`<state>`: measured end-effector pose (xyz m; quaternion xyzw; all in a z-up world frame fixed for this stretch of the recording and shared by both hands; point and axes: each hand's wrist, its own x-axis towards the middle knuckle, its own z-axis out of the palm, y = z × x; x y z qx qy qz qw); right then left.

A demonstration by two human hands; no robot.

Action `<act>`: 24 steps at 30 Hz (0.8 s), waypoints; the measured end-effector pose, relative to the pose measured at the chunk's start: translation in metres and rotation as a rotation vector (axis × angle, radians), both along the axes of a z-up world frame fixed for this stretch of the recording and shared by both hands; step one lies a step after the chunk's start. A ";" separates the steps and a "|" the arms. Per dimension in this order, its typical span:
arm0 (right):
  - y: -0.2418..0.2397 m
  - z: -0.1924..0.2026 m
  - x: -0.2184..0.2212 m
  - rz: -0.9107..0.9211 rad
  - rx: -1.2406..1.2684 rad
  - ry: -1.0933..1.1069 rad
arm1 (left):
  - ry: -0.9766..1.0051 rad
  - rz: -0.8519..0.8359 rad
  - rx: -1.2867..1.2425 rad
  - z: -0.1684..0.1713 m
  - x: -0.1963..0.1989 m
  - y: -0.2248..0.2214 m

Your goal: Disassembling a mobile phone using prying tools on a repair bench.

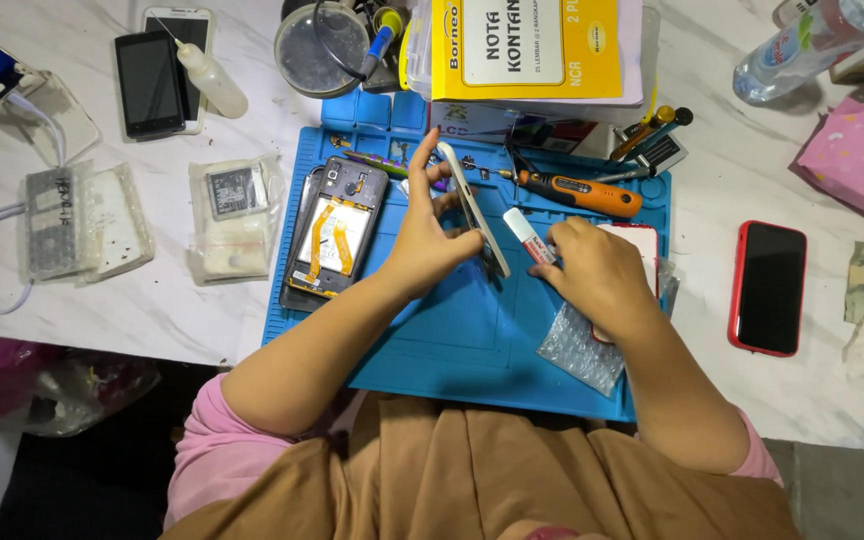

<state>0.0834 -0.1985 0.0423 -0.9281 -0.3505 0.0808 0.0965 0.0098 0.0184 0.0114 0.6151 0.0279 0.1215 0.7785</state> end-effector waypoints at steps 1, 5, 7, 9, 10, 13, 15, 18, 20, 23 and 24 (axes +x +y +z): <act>0.001 -0.003 0.001 0.017 -0.006 0.053 | -0.024 0.010 0.074 -0.003 -0.001 -0.004; 0.002 -0.013 0.004 0.027 0.093 0.173 | -0.082 0.024 0.150 -0.005 -0.006 -0.011; -0.003 -0.025 0.008 0.027 0.283 0.043 | -0.122 0.055 0.216 -0.002 -0.009 -0.014; -0.010 -0.032 0.008 0.008 0.476 0.042 | -0.122 0.060 0.217 -0.001 -0.013 -0.020; -0.012 -0.035 0.009 -0.014 0.673 0.037 | -0.126 0.065 0.223 0.000 -0.015 -0.023; -0.002 -0.009 -0.010 0.131 1.154 0.155 | -0.140 0.081 0.274 0.004 -0.020 -0.028; 0.005 -0.009 -0.020 0.137 1.232 0.180 | -0.137 0.101 0.290 0.008 -0.023 -0.032; 0.007 -0.009 -0.033 0.159 1.330 0.163 | -0.138 0.137 0.326 0.013 -0.028 -0.037; 0.007 -0.010 -0.038 0.180 1.353 0.116 | -0.151 0.155 0.348 0.015 -0.029 -0.040; 0.006 -0.013 -0.045 0.160 1.370 0.178 | -0.173 0.186 0.344 0.013 -0.031 -0.046; 0.005 -0.013 -0.045 0.152 1.333 0.129 | -0.178 0.206 0.356 0.012 -0.032 -0.049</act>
